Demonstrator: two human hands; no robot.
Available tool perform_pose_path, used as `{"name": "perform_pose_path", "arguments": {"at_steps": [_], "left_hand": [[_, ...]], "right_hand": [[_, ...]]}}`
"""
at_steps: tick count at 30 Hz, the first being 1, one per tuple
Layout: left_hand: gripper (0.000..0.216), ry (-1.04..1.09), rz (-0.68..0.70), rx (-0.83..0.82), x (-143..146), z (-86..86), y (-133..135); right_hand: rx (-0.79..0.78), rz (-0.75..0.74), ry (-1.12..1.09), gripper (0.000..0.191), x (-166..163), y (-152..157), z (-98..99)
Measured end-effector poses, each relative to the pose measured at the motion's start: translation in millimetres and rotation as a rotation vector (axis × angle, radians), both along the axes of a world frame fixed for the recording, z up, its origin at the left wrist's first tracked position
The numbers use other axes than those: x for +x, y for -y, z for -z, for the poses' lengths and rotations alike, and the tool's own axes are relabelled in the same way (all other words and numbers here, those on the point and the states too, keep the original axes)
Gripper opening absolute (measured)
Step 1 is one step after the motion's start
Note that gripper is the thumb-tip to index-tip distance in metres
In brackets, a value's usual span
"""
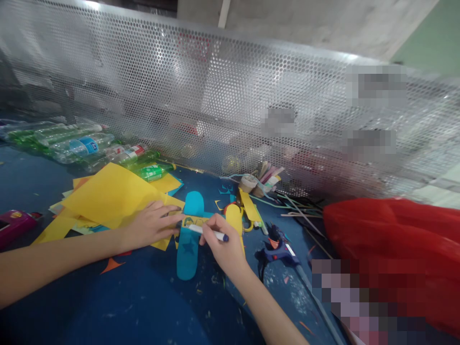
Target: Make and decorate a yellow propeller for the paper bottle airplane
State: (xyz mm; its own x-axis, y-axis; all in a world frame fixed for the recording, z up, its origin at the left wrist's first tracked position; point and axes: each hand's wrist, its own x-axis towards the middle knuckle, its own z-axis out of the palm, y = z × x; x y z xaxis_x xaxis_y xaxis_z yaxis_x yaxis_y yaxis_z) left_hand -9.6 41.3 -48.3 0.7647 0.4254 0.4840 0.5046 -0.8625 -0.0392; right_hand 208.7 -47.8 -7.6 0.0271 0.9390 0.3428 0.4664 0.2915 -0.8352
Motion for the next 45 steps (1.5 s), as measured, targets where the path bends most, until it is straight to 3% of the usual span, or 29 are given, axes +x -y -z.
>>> {"name": "perform_pose_path", "arguments": {"at_steps": [45], "left_hand": [[0.038,0.022,0.012,0.018,0.5,2.8,-1.2]], "right_hand": [[0.015,0.001,0.001,0.023,0.9,-0.5,1.0]]}}
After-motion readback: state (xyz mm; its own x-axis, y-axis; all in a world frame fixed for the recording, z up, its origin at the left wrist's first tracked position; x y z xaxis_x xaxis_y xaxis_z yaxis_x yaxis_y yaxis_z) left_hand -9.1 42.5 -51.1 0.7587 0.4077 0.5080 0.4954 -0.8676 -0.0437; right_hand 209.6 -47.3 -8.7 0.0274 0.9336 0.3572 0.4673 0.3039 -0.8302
